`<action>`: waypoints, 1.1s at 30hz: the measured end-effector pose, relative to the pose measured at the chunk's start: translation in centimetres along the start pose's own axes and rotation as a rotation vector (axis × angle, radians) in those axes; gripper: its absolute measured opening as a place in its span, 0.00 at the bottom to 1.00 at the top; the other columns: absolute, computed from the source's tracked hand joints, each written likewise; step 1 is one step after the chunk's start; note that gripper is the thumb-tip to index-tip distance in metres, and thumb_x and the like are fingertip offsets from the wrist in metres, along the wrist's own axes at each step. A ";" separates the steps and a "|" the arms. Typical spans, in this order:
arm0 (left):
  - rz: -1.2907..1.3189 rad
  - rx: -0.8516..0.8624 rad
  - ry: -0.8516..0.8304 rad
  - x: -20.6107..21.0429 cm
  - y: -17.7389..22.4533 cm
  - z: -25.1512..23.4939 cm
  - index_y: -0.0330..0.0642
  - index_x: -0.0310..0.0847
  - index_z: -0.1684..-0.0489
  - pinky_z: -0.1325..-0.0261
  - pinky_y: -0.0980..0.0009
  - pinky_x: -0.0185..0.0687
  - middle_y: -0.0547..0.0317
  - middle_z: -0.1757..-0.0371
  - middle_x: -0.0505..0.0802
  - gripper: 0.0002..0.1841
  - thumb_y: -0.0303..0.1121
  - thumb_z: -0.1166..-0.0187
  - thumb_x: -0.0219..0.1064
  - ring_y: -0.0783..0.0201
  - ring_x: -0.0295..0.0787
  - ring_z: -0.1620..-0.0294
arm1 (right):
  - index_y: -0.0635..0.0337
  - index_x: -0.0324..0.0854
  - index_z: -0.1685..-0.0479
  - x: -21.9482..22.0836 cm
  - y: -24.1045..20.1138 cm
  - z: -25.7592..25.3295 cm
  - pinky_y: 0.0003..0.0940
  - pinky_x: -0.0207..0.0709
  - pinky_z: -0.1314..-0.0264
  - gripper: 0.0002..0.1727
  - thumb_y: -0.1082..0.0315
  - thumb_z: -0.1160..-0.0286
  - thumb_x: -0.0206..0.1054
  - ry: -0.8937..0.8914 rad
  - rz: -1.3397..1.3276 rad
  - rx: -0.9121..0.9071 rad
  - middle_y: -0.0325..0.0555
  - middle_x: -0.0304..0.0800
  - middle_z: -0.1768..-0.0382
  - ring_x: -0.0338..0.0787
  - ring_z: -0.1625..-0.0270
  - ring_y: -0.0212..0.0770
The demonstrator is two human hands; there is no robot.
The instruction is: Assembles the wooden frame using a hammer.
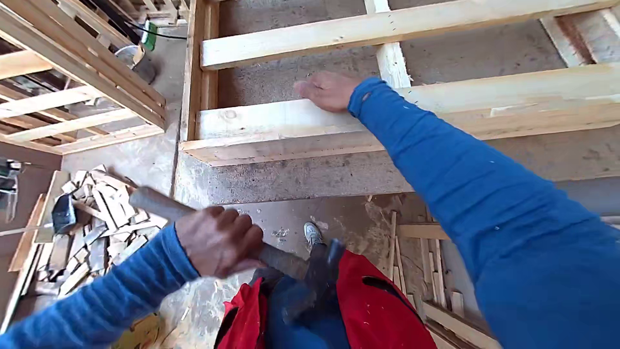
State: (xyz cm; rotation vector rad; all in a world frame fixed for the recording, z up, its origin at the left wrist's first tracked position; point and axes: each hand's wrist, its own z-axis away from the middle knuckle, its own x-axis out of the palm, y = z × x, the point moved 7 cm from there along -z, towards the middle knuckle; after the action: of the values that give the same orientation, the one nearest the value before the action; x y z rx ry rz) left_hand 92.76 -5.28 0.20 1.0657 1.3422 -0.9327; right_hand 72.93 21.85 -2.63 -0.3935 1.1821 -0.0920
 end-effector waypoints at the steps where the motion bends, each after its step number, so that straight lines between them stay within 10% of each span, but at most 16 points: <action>1: 0.004 -0.055 -0.034 0.0 -2.6 0.7 0.44 0.83 0.74 0.80 0.54 0.82 0.55 0.80 0.83 0.26 0.58 0.21 0.60 0.52 0.86 0.79 | 0.61 0.87 0.44 0.8 -1.8 -0.7 0.73 0.73 0.35 0.46 0.33 0.11 0.29 0.009 -0.022 0.002 0.63 0.90 0.45 0.88 0.36 0.63; 4: -0.097 -0.445 -0.208 0.3 -10.3 3.3 0.41 0.82 0.70 0.76 0.41 0.81 0.48 0.77 0.86 0.30 0.63 0.20 0.60 0.42 0.89 0.75 | 0.59 0.88 0.48 2.6 -3.6 -2.4 0.71 0.74 0.35 0.47 0.31 0.13 0.28 0.069 0.094 0.050 0.60 0.91 0.43 0.88 0.34 0.62; 9: 0.005 -0.044 0.057 1.9 -5.3 4.6 0.46 0.81 0.77 0.84 0.57 0.77 0.59 0.83 0.79 0.30 0.64 0.21 0.55 0.55 0.83 0.83 | 0.57 0.88 0.51 2.5 -3.3 -2.8 0.70 0.76 0.39 0.46 0.30 0.13 0.28 0.091 0.117 0.087 0.57 0.92 0.48 0.90 0.38 0.60; 14: -0.047 -0.465 -0.165 1.9 -12.4 5.3 0.43 0.84 0.66 0.75 0.41 0.82 0.49 0.75 0.88 0.31 0.66 0.20 0.57 0.43 0.90 0.74 | 0.59 0.87 0.51 2.4 -3.5 -3.3 0.70 0.75 0.38 0.47 0.30 0.13 0.28 0.098 0.116 0.115 0.60 0.92 0.49 0.90 0.39 0.61; 19: 0.048 0.054 0.083 0.1 -4.7 7.2 0.44 0.81 0.76 0.82 0.59 0.77 0.58 0.83 0.79 0.33 0.65 0.18 0.52 0.55 0.82 0.83 | 0.58 0.87 0.59 2.4 -3.3 -3.9 0.69 0.77 0.42 0.48 0.29 0.14 0.27 0.116 0.131 0.063 0.58 0.92 0.54 0.91 0.43 0.60; 24: -0.114 -0.327 -0.147 -0.9 -18.2 12.4 0.44 0.83 0.72 0.78 0.44 0.81 0.52 0.77 0.86 0.27 0.61 0.21 0.61 0.47 0.89 0.77 | 0.57 0.88 0.55 2.4 -3.6 -4.0 0.71 0.77 0.42 0.49 0.28 0.15 0.26 0.102 0.125 0.092 0.59 0.93 0.54 0.91 0.43 0.62; 29: -0.032 -0.129 0.033 0.5 -15.9 12.2 0.47 0.80 0.80 0.86 0.57 0.76 0.61 0.84 0.79 0.34 0.69 0.23 0.52 0.57 0.82 0.85 | 0.57 0.89 0.54 2.2 -3.7 -4.1 0.72 0.77 0.43 0.49 0.28 0.15 0.28 0.099 0.118 0.158 0.60 0.92 0.55 0.91 0.44 0.63; 33: -0.085 -0.363 -0.003 1.6 -24.1 16.6 0.49 0.86 0.73 0.81 0.50 0.83 0.57 0.80 0.85 0.33 0.71 0.23 0.54 0.51 0.88 0.80 | 0.53 0.91 0.45 1.5 -4.1 -4.2 0.71 0.77 0.36 0.44 0.30 0.14 0.36 0.146 0.076 0.218 0.57 0.95 0.49 0.92 0.39 0.60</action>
State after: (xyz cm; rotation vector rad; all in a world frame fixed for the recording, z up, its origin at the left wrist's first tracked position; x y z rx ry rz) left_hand 74.40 -27.74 -3.74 0.7341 1.4955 -0.7151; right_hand 70.25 16.63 -3.86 -0.1515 1.3148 -0.1842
